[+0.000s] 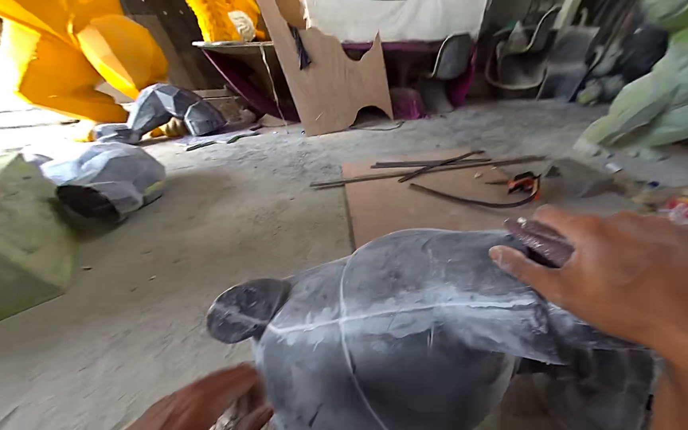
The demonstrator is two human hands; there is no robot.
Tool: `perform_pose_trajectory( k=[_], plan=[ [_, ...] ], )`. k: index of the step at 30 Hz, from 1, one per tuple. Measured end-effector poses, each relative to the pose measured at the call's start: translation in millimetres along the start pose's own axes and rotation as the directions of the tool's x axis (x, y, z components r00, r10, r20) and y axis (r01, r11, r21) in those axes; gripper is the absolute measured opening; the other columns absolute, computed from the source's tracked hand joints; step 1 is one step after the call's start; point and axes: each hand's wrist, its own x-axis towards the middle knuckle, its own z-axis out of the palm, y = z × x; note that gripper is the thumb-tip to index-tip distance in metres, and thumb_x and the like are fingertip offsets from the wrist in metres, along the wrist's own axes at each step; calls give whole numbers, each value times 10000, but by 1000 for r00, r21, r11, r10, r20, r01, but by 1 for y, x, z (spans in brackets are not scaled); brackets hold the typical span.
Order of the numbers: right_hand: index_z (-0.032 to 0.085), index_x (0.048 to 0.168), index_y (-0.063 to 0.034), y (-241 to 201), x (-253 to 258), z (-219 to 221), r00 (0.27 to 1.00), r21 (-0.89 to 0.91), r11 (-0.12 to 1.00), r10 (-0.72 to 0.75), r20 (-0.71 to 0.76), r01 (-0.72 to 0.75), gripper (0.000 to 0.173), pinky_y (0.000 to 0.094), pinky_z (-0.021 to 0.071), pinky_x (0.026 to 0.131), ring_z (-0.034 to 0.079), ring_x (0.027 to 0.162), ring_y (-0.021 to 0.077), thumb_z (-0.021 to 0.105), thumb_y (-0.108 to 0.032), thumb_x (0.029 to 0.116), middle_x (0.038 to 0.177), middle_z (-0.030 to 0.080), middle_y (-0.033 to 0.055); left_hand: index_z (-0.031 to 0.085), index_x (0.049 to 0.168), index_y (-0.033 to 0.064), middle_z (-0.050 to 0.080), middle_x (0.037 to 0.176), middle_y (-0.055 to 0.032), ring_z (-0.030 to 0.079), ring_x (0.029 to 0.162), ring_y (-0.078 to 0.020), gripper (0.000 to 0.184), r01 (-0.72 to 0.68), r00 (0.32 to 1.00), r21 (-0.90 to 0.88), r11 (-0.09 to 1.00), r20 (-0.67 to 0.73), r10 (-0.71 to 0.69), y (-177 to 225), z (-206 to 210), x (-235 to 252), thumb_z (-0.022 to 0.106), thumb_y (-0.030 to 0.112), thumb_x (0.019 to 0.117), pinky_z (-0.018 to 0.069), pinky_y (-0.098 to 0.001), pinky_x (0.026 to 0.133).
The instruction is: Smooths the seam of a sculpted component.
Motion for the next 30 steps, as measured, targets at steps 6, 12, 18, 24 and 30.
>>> perform_pose_trajectory(
  k=[6,12,18,24,30],
  plan=[
    [662,890,-286,-7,5,-6,997,-32,997,74,4,-74,580,499,475,528,655,629,243,350,-772,935,622,601,-7,682,1213,180,682,1183,21,648,1127,-123,585,-413,875,-280,867,-386,292,87,-29,200,592,679,922,562,-418,967],
    [603,973,-276,-9,11,-12,975,-6,987,158,157,-159,544,475,504,654,675,737,197,297,-725,989,698,624,-28,696,1216,163,713,1166,-98,666,1146,-237,868,-365,925,-343,866,-26,379,124,-14,325,186,815,954,509,-572,997],
    [635,959,-266,-10,7,-6,971,190,960,226,-79,-208,442,434,529,621,660,747,140,416,-647,1004,809,639,-52,692,1135,216,719,1064,-87,688,1066,-262,923,-369,923,-279,887,4,385,124,-10,336,140,907,872,520,-637,905],
    [753,1138,-108,-51,-90,16,781,449,880,387,-490,-154,318,332,602,695,668,834,145,652,-365,981,1004,673,80,710,1216,114,682,1245,-168,632,1220,-317,1003,-393,892,-182,901,163,422,153,-26,331,147,880,898,471,-612,1039],
    [795,1046,-229,-52,-84,21,663,242,915,401,-633,-323,218,304,584,645,666,858,119,703,-394,938,1024,673,30,744,1015,128,731,947,-113,716,941,-251,1021,-415,839,-359,836,205,504,162,-18,334,148,938,840,559,-571,854]
  ],
)
